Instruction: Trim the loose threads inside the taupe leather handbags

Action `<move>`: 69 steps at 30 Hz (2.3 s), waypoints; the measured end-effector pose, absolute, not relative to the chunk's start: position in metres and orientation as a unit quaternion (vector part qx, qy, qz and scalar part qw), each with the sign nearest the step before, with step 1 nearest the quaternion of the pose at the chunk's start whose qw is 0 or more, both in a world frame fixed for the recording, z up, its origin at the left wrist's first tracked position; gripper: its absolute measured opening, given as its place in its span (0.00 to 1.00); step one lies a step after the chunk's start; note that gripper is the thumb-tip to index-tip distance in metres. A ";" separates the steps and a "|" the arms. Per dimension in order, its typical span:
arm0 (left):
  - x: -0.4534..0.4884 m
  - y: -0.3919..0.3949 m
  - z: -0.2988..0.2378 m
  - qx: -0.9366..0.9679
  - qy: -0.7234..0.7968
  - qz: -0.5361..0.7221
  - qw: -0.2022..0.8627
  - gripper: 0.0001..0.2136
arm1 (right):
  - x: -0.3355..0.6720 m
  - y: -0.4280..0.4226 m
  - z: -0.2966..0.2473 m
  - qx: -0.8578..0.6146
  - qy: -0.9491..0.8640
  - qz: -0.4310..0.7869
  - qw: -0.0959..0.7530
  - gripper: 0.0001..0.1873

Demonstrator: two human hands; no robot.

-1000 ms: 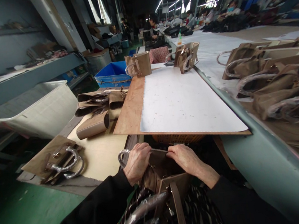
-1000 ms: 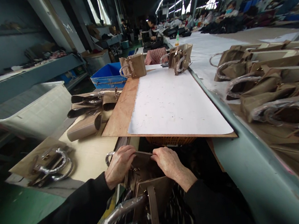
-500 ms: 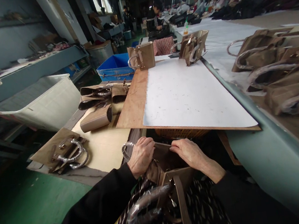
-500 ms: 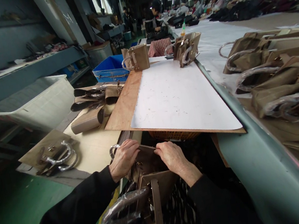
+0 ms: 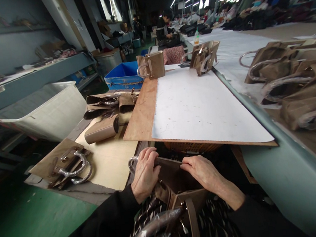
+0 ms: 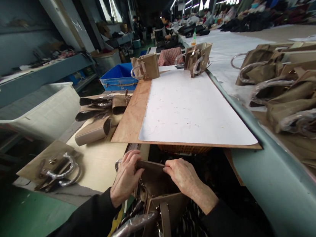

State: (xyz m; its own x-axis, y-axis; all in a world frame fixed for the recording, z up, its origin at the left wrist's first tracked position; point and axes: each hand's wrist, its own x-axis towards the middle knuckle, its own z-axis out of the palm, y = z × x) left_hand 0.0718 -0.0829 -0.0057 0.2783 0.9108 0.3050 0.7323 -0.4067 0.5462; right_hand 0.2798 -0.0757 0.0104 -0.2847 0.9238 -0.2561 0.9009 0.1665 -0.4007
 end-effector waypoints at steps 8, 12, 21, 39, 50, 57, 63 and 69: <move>0.068 -0.093 -0.010 0.729 0.550 0.349 0.212 0.16 | 0.280 -0.084 0.016 -0.606 -0.759 0.237 0.031 0.17; 0.068 -0.097 -0.009 0.716 0.552 0.361 0.227 0.16 | 0.280 -0.090 0.015 -0.607 -0.763 0.218 0.033 0.17; 0.065 -0.094 -0.003 0.788 0.513 0.297 0.166 0.08 | 0.277 -0.092 0.019 -0.608 -0.767 0.202 0.014 0.16; 0.084 -0.085 -0.006 0.849 0.442 0.274 0.095 0.08 | 0.278 -0.089 0.017 -0.611 -0.765 0.203 0.002 0.14; 0.090 -0.081 -0.003 0.843 0.469 0.247 0.092 0.06 | 0.275 -0.088 0.020 -0.616 -0.762 0.200 -0.004 0.15; 0.085 -0.076 0.004 0.851 0.483 0.171 0.115 0.08 | 0.278 -0.088 0.017 -0.615 -0.756 0.224 -0.008 0.13; 0.078 -0.059 0.010 0.860 0.479 0.079 0.157 0.08 | 0.268 -0.073 0.025 -0.601 -0.764 0.228 -0.061 0.13; 0.078 -0.047 0.015 0.820 0.528 0.011 0.221 0.08 | 0.256 -0.057 0.013 -0.575 -0.766 0.287 -0.003 0.05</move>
State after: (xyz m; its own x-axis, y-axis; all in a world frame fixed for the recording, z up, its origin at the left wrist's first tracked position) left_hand 0.0781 -0.0469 0.0153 0.4416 0.8710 -0.2155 0.8613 -0.3442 0.3737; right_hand 0.2562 -0.0573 0.0132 -0.3386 0.8796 -0.3341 0.8828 0.1740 -0.4364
